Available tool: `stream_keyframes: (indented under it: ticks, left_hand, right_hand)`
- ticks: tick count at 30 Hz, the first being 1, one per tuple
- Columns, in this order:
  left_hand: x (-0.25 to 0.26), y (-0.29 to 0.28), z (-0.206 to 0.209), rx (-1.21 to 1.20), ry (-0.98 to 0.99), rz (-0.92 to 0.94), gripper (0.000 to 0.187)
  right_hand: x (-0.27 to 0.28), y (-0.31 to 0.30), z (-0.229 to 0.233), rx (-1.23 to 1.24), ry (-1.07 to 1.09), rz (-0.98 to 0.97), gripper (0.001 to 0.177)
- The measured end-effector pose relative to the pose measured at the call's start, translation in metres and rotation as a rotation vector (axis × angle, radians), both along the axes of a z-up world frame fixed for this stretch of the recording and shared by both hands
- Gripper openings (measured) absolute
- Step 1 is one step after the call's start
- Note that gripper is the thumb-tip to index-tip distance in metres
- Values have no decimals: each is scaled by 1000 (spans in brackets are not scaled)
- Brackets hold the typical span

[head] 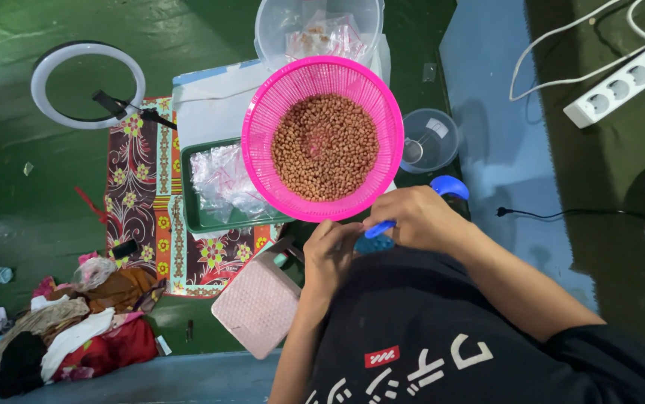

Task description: Scooping peanuts from a bowl into small plastic bags for packaging using a spoon.

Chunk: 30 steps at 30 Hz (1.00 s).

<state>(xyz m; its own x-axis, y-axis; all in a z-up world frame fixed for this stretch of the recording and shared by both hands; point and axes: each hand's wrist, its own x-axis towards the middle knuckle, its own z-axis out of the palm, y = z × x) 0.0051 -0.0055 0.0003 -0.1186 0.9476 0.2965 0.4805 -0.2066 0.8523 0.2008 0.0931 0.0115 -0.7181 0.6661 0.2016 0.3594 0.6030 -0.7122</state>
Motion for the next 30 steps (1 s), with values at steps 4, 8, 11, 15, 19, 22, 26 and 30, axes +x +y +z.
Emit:
stream_keyframes:
  ticks: [4,8,11,15,19,22,26,30]
  left_hand:
    - [0,0,-1,-56,-22,47,10]
    - [-8,-3,-6,-30,18,85,14]
    - [-8,-8,4,-80,25,103,16]
    - [-4,-13,7,-75,13,162,15]
    - [1,-19,18,-118,-24,160,13]
    - [5,-27,25,-126,-50,203,12]
    - [2,-41,10,-150,-31,370,13]
    - [-35,-48,-5,-126,59,451,4]
  right_hand:
    - [2,11,23,-248,154,-107,11]
    - [8,43,11,-291,714,-540,13]
    - [22,61,86,-13,1132,-379,7]
    - [44,113,71,577,1119,-457,10]
    - [-2,184,63,752,954,-343,18]
    - [-33,212,39,788,370,-234,29]
    - [-45,210,-4,683,20,-296,33]
    - [-27,198,-37,515,58,-351,24]
